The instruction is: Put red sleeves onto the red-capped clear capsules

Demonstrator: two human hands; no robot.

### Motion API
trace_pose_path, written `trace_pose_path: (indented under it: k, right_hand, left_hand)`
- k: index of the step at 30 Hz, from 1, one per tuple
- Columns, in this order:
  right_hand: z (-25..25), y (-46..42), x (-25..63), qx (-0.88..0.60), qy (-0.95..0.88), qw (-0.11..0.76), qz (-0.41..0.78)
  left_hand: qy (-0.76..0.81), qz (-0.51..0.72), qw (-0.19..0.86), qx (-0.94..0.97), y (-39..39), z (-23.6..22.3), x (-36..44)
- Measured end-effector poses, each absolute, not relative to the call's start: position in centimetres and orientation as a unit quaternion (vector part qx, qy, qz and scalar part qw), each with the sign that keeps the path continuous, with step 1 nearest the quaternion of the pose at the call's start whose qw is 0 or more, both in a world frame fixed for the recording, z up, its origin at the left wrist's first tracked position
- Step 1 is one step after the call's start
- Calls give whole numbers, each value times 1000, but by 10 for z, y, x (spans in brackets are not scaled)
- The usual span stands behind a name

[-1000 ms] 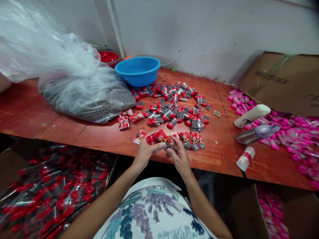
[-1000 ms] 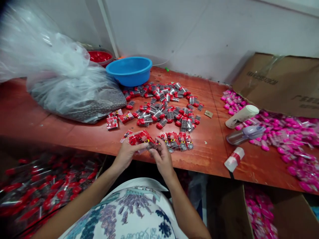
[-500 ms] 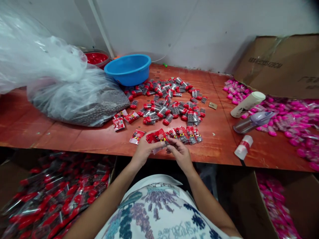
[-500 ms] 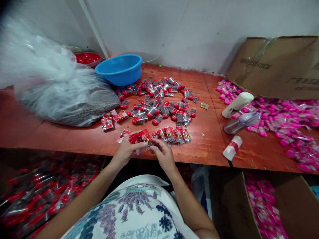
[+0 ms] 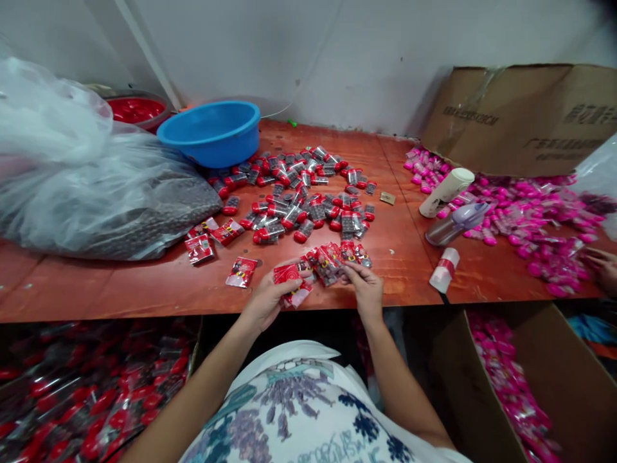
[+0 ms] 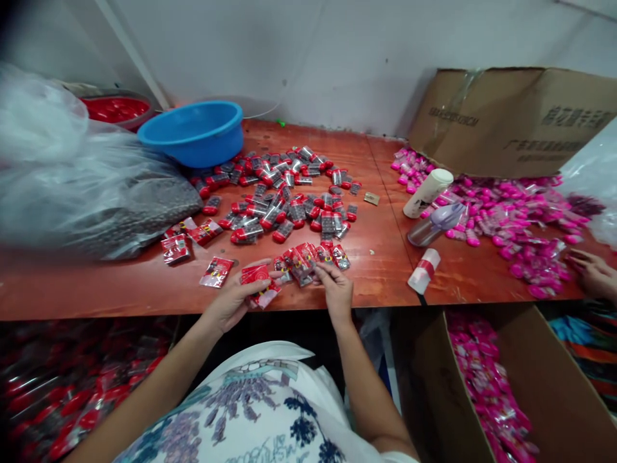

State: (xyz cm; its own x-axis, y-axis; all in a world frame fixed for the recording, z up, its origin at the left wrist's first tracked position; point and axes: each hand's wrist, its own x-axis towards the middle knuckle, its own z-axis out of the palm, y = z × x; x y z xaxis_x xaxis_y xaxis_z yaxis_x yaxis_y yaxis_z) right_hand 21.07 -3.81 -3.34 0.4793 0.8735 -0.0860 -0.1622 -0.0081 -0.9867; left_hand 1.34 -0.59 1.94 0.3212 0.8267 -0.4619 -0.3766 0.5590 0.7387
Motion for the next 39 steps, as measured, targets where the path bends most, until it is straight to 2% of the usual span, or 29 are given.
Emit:
trace_pose_path:
  k: [4,11,13,16,18,23,28,30,32,34,35,39]
  right_hand:
    - [-48,-35,221,-607,-302,637,367]
    - [-34,-43,199,-632,-479,577,195]
    - [-21,-40,195,-610,-531,547,217]
    - [-6,-34,185,-554,-585,493,327]
    - [-4,-30,174,-530,-584,488,375]
    - [-11,-25,153,-528,-587,490,369]
    - [-6,9,185,-544,-688,387,286]
    - [-4,35,217,-601,-698,348,176]
    - [-4,64,250,-686,-687,233,56]
    - [-7,88,275,-700,-688,186,43]
    - [-9,97,283,-698,-702,133,32]
    - [-16,111,286,-684,-724,85,21]
  left_hand:
    - [434,396,774,235,-1,5,23]
    - [462,444,739,209,4,-8,31]
    - [454,466,729,212,4,-5,31]
    - [436,491,720,224,5,0,31]
    - [433,505,712,224,5,2,30]
    - [440,534,692,206,4,6,26]
    - [469,549,681,122,10,5,15]
    - [487,552,673,72,13,6,10]
    - [483,557,674,43,14,9,5]
    - [469,561,681,24,14,13,2]
    - [463,560,687,15,14,14,0]
    - [448,547,707,-4,13,18,-3]
